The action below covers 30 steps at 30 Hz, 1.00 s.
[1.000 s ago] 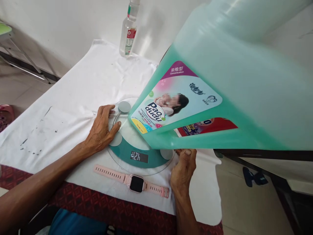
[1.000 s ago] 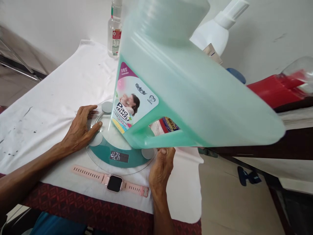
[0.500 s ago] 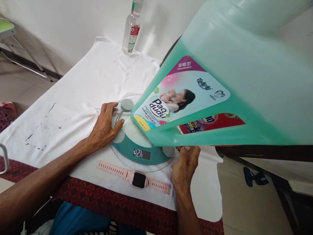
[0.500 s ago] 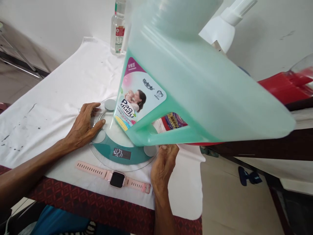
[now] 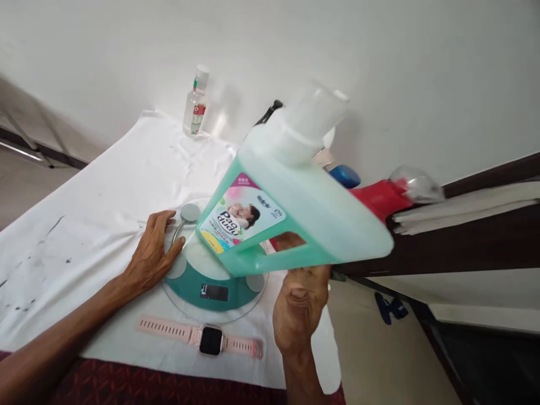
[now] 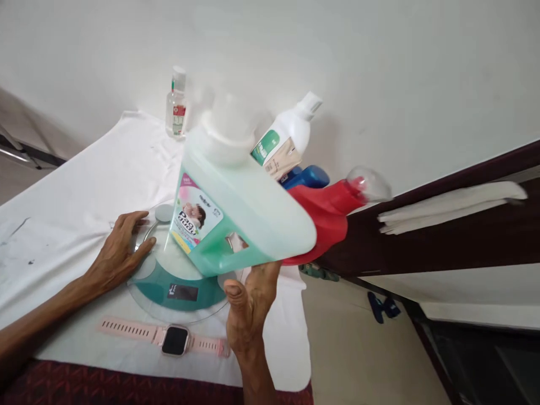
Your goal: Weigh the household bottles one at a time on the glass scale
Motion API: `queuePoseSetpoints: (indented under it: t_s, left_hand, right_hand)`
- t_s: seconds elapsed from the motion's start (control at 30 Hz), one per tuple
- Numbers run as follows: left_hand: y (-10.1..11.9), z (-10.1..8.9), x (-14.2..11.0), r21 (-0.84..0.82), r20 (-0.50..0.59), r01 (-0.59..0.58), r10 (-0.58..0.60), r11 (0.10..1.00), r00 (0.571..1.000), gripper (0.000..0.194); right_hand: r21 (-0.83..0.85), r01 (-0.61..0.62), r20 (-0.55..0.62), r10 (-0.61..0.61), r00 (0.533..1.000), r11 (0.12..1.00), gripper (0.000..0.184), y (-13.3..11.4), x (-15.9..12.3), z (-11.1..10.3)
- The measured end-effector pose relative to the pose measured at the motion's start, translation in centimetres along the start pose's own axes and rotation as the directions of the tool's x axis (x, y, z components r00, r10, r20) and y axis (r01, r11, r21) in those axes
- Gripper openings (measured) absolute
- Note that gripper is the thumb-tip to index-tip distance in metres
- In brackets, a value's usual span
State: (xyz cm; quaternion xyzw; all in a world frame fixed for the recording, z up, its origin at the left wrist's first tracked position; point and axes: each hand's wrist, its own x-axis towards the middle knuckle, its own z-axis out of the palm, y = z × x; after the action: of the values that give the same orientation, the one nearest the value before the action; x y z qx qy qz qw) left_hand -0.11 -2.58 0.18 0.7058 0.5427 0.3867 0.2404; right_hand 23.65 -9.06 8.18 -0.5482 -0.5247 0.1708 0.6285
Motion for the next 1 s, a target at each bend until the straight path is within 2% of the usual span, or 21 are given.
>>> queuePoseSetpoints:
  t_s: [0.1,0.17,0.27,0.4,0.47,0.53,0.63,0.77,0.87,1.0]
  left_hand:
    - [-0.2,0.3,-0.2,-0.027,-0.028,-0.009,0.008,1.0,1.0,0.046]
    - [-0.3,0.5,-0.4,-0.049,-0.053,-0.019,0.017,0.999,0.998,0.046]
    - [-0.5,1.0,-0.6,-0.083,-0.085,-0.03,0.023,0.996,0.996,0.045]
    - [-0.5,1.2,-0.7,-0.102,-0.08,-0.02,0.012,0.995,0.997,0.046]
    - [-0.4,1.1,-0.7,-0.107,-0.068,-0.011,0.003,0.994,0.998,0.046]
    - [-0.4,1.1,-0.7,-0.118,-0.067,-0.01,0.002,0.993,0.998,0.046]
    - [-0.3,1.1,-0.8,-0.133,-0.091,-0.013,0.001,0.991,0.996,0.046]
    - [-0.4,1.4,-0.9,-0.14,-0.125,-0.025,0.007,0.99,0.992,0.05]
    - [-0.5,1.9,-1.0,-0.165,-0.121,-0.012,-0.008,0.986,0.993,0.052]
    - [-0.6,2.3,-1.2,-0.182,-0.106,0.031,-0.051,0.983,0.993,0.052]
  right_hand:
    - [0.236,-0.03,-0.005,0.032,0.999,0.971,0.041,-1.9,2.7,1.1]
    - [0.338,-0.093,0.04,0.085,0.996,0.937,0.044,-2.6,4.1,1.3]
    - [0.363,-0.184,0.076,0.167,0.983,0.913,0.051,-3.3,5.6,1.4]
    - [0.341,-0.213,-0.01,0.23,0.973,0.916,0.055,-4.6,8.1,2.7]
    - [0.353,-0.193,-0.056,0.226,0.972,0.916,0.056,-5.3,10.2,4.2]
    - [0.371,-0.12,-0.13,0.179,0.975,0.921,0.056,-5.4,12.7,6.0]
    - [0.338,-0.014,-0.233,0.098,0.968,0.941,0.058,-4.2,16.4,9.0]
    - [0.185,-0.019,-0.275,0.07,0.959,0.983,0.051,-0.8,20.1,11.9]
    - [0.135,-0.028,-0.348,0.074,0.935,0.99,0.047,1.9,22.0,13.0]
    - [0.045,-0.019,-0.429,0.036,0.902,0.999,0.052,4.8,24.2,13.8]
